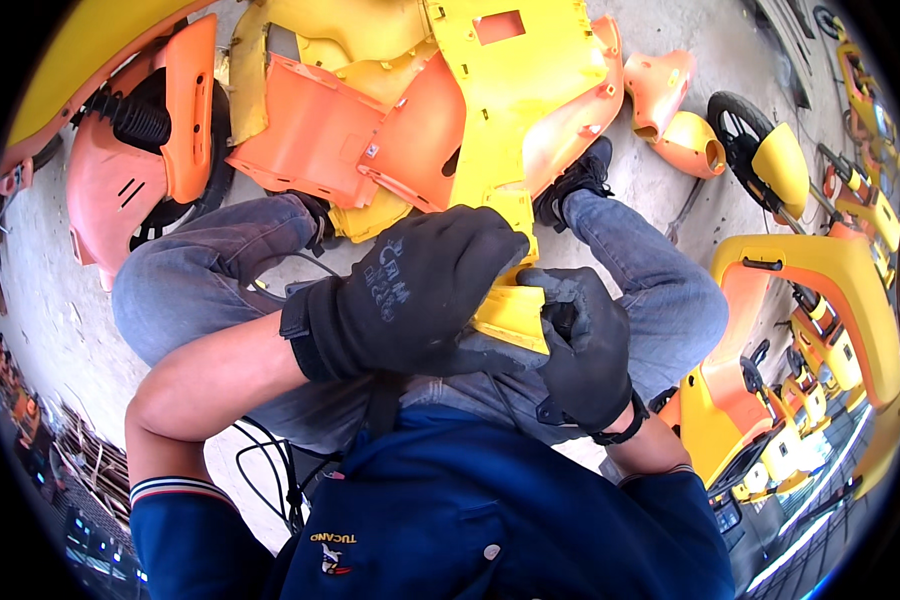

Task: The person sits on the floor and uses a small tool to scrape and remove material from the edges of a yellow plastic motorcycle fairing. They repeatedly scrape specific areas and inspect the surface, surrounded by other orange and yellow plastic parts.

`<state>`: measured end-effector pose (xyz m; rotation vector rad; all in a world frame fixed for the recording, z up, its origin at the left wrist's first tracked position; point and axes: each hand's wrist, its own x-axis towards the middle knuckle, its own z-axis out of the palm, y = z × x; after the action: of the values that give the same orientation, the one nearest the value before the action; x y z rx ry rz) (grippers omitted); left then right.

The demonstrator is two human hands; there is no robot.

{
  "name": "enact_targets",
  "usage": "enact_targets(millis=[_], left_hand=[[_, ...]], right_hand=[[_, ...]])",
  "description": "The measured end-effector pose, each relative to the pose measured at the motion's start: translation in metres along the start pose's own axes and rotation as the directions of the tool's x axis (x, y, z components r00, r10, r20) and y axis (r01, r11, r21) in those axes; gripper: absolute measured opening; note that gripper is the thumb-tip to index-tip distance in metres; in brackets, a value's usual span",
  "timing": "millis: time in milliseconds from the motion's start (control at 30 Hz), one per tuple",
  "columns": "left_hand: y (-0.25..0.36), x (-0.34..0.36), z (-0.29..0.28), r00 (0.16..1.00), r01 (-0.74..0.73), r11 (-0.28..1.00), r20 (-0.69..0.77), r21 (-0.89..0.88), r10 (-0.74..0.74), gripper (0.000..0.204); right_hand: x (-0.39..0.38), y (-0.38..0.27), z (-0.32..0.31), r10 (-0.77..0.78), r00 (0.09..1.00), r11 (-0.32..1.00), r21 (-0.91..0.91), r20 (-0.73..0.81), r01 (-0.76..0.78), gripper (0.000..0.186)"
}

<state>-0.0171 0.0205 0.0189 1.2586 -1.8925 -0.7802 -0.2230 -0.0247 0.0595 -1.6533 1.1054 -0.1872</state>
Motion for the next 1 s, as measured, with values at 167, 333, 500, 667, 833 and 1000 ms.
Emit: enact_targets(millis=[167,333,500,667,833,1000], left_hand=[[-0.003,-0.001,0.0,0.99,-0.024,0.996,0.138,0.087,0.011,0.038],[0.001,0.001,0.002,0.991,-0.086,0.984,0.117,0.155,0.068,0.028],[0.007,0.005,0.002,0.99,-0.131,0.972,0.082,0.195,0.117,0.028],[0.003,0.0,0.006,0.993,-0.121,0.969,0.025,0.214,0.119,0.03],[0.005,0.003,0.005,0.99,-0.136,0.964,0.0,0.228,0.139,0.032],[0.004,0.002,0.006,0.983,-0.15,0.938,-0.052,0.312,0.175,0.032]], right_hand=[[0.002,0.006,-0.003,-0.051,0.999,0.999,-0.014,0.012,0.051,0.038],[0.002,0.013,-0.003,-0.077,0.997,0.996,0.05,-0.001,0.077,0.034],[-0.002,0.022,-0.003,-0.075,0.996,0.994,0.082,0.057,0.07,0.037],[0.001,0.027,0.006,-0.094,0.995,0.987,0.128,-0.031,0.097,0.035],[0.004,0.018,0.01,-0.107,0.993,0.963,0.243,-0.043,0.114,0.037],[0.003,0.021,0.005,-0.218,0.976,0.97,0.114,0.018,0.214,0.057]])
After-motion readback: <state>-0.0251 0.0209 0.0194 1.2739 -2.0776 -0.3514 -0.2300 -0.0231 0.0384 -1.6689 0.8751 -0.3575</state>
